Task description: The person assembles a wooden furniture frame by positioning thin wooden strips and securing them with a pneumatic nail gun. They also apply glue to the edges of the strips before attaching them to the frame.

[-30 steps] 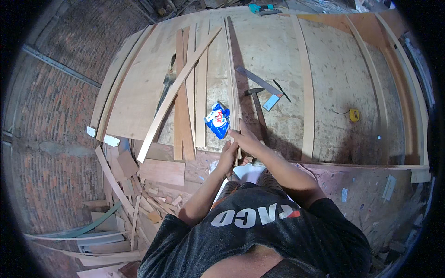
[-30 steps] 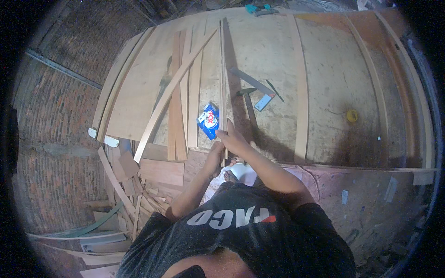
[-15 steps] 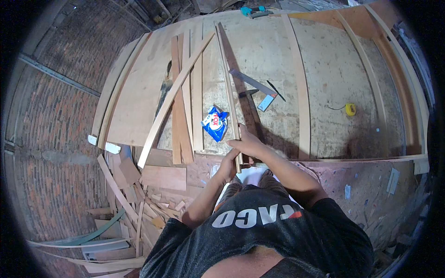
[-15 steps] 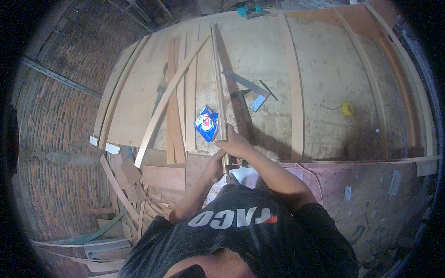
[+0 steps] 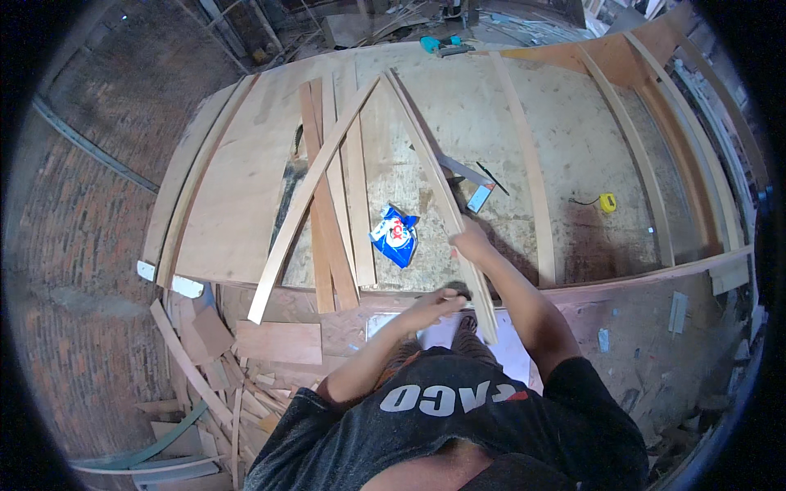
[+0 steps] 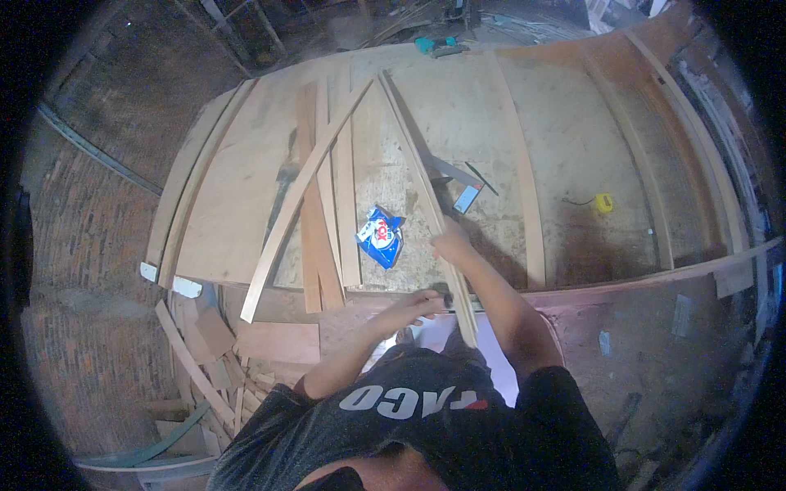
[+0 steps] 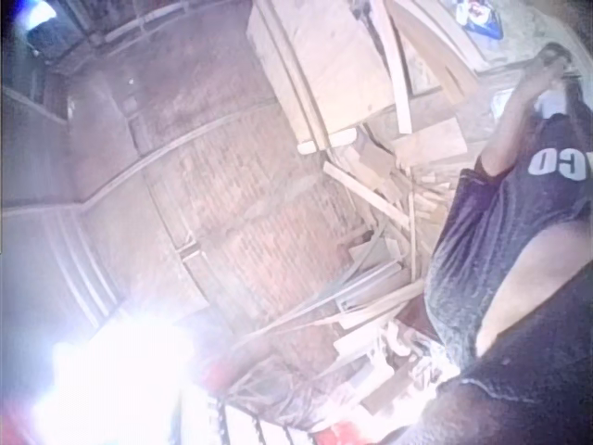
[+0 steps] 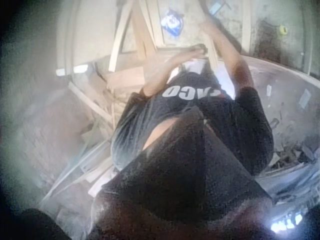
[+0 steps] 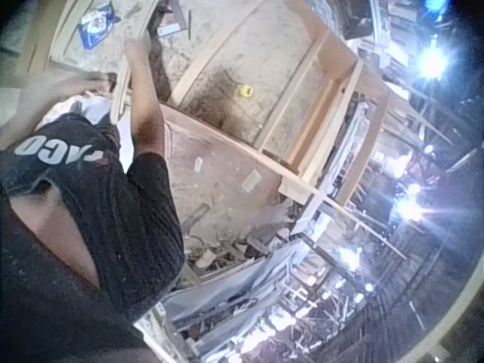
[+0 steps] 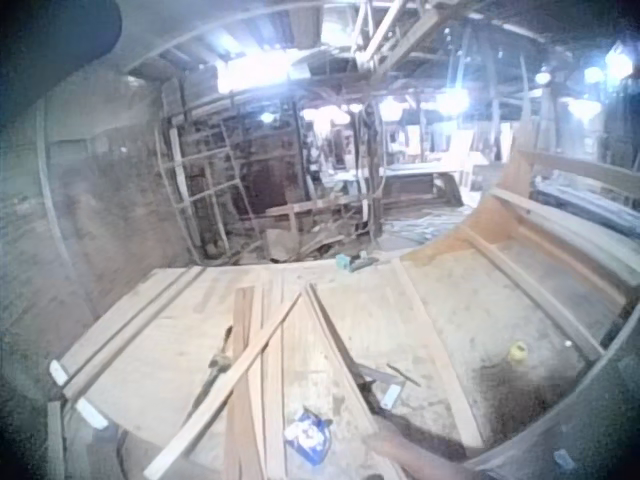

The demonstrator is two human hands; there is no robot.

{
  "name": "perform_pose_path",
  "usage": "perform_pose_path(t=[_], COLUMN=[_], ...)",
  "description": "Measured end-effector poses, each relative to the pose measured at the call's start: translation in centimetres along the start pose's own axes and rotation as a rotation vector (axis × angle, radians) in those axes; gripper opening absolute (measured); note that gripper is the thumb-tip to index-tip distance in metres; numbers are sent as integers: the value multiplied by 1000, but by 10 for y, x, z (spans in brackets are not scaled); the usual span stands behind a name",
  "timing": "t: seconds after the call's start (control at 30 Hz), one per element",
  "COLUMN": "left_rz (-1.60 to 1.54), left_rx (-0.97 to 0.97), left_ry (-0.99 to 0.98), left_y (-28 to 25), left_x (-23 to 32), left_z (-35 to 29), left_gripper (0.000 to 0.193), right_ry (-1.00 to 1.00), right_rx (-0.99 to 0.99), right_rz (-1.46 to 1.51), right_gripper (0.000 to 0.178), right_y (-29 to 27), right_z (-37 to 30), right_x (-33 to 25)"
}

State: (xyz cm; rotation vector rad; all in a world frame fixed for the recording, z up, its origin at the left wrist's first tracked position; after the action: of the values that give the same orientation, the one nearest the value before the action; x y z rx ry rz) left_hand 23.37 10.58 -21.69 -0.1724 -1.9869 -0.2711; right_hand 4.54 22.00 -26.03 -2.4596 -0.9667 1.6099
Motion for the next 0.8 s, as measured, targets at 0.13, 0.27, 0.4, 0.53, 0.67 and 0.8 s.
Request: perform_pose_path(t=[0.13, 0.27, 0.4, 0.53, 0.67, 0.8], left_rz=[-305, -534, -596, -689, -891, -808], left_rx=[189, 421, 543, 387, 391, 550], left_ry=[79, 293, 272, 385, 425, 500], left_y=[-79, -138, -153, -124, -107, -117], left_x=[-20, -4, 37, 69, 64, 52], left_z=[8, 35, 58, 68, 65, 64], left_gripper=[42, 52, 83, 87, 61, 53], right_ry=[-73, 52, -75, -7, 15, -40], right_rx=[44, 41, 116, 69, 50, -38], right_rz=[-66, -75, -155, -58, -76, -144], right_gripper=[56, 51, 64, 67, 63, 62], right_y=[-26, -30, -16, 4, 12, 6], right_z=[-94, -185, -266, -299, -299, -287], right_x=[34, 89, 96, 84, 82, 74])
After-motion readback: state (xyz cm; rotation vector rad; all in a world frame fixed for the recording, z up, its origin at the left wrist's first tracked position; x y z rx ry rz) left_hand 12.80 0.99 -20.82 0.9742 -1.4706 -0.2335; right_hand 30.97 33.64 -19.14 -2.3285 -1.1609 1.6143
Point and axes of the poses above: each hand's wrist, its own z-axis towards the middle knuckle, its own y-axis out of the palm, x = y × z, the point moved 2 cm from there along z, towards the middle knuckle, and after that the axes turned 11 degrees about y, right-handed, at the moved point
